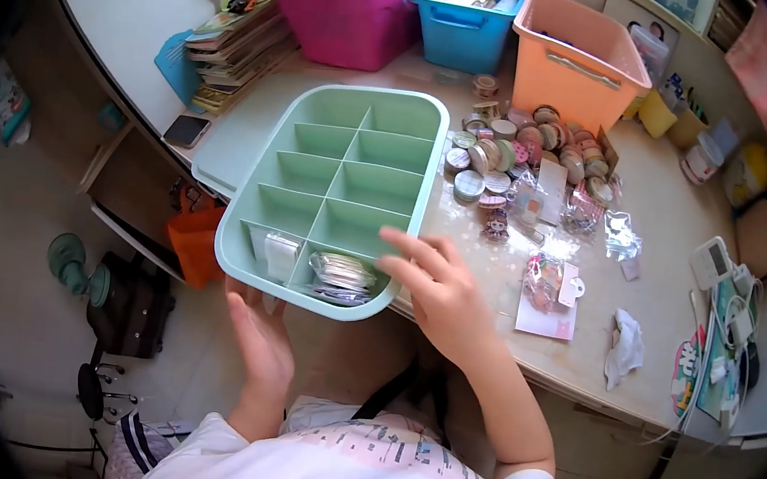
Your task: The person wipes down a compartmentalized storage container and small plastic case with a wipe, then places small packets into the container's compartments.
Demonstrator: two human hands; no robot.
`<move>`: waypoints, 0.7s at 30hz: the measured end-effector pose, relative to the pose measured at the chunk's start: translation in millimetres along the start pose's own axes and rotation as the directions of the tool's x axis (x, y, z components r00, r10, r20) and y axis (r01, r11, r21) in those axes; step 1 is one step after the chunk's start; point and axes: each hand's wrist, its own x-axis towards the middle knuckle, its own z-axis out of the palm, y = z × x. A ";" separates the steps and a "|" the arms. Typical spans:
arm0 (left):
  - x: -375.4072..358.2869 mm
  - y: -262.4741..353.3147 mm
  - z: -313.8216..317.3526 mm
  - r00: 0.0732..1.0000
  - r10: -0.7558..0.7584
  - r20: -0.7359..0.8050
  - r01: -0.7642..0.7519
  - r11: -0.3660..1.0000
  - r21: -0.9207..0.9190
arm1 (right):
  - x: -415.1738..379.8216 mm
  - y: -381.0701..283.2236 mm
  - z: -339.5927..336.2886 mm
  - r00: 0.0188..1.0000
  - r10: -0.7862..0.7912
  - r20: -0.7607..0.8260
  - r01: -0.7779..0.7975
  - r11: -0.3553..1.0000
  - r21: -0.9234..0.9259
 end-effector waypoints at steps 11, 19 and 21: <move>44.3 50.2 -12.5 0.987 -0.155 -0.035 0.143 0.962 -0.232 | 0.9 -63.3 28.0 0.935 -0.351 -0.046 0.352 0.935 0.028; 155.2 55.2 -90.3 0.801 -0.444 0.401 0.558 0.797 -0.231 | -44.2 -42.6 -35.3 0.927 0.130 -0.352 -0.166 0.983 -0.074; 174.5 54.4 -72.9 0.829 -0.362 0.426 0.460 0.874 -0.154 | -54.4 -35.7 -26.5 0.939 0.258 -0.227 -0.240 0.965 0.106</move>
